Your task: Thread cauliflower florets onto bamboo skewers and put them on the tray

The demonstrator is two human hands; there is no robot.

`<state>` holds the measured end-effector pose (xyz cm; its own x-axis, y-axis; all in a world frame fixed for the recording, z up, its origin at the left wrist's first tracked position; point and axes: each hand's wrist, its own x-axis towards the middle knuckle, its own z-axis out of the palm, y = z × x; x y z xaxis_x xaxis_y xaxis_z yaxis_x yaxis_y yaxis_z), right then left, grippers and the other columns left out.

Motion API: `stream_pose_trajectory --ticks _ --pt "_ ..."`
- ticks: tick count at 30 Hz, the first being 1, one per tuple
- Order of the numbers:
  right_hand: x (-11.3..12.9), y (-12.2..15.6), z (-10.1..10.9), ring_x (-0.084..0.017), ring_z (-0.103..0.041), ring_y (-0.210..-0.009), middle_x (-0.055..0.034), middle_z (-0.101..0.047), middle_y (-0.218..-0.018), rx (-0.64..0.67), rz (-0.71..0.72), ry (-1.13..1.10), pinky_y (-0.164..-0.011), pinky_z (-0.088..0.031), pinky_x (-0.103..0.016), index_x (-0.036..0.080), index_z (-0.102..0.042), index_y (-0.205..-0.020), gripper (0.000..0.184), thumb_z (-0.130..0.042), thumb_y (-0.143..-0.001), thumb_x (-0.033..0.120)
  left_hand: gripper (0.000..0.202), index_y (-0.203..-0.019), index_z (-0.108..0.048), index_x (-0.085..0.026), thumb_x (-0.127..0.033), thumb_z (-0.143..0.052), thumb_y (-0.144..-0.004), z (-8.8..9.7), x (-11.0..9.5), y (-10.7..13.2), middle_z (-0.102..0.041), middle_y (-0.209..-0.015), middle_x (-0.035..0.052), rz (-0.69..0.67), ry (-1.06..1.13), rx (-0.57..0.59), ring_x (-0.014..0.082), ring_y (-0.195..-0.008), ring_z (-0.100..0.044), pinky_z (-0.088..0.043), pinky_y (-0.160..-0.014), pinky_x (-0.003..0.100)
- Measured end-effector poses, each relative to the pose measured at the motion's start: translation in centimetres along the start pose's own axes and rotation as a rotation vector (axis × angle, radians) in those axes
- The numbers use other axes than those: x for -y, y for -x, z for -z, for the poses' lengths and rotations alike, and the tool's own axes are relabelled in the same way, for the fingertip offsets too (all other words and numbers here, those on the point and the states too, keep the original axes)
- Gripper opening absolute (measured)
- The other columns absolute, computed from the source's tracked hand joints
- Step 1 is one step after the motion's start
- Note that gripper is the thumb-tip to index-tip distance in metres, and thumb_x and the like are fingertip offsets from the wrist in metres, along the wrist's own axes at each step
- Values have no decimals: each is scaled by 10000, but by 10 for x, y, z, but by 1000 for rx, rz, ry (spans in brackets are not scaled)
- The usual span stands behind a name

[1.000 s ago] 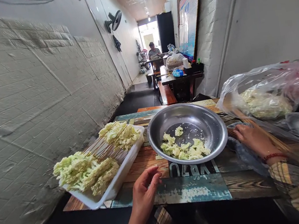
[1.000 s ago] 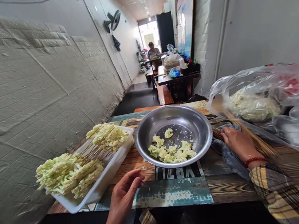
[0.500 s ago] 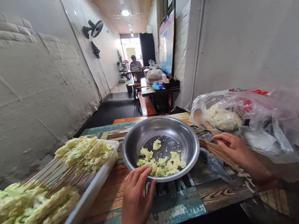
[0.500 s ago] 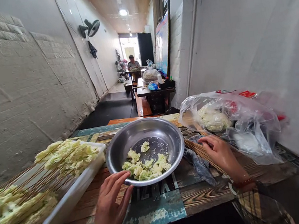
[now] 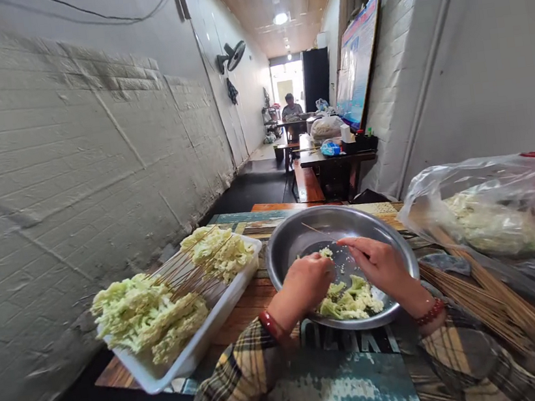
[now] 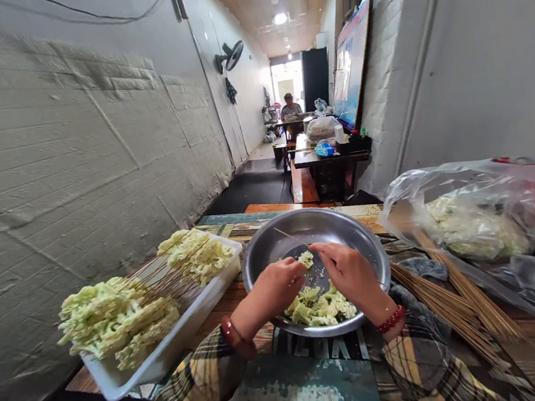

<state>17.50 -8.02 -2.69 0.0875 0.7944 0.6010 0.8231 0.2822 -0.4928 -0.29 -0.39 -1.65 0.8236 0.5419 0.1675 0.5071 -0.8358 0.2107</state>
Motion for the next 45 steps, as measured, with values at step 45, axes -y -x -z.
stream_pose_trajectory --ticks 45 --pt "-6 -6 -8 -213 -705 -940 -64 -748 -1045 -103 -30 14 -810 -542 -346 223 -689 -1111 292 -435 -967 225 205 -867 -682 -104 -77 -480 -843 -33 21 -20 -684 -881 149 -262 -193 292 243 -817 -672 -534 -769 358"
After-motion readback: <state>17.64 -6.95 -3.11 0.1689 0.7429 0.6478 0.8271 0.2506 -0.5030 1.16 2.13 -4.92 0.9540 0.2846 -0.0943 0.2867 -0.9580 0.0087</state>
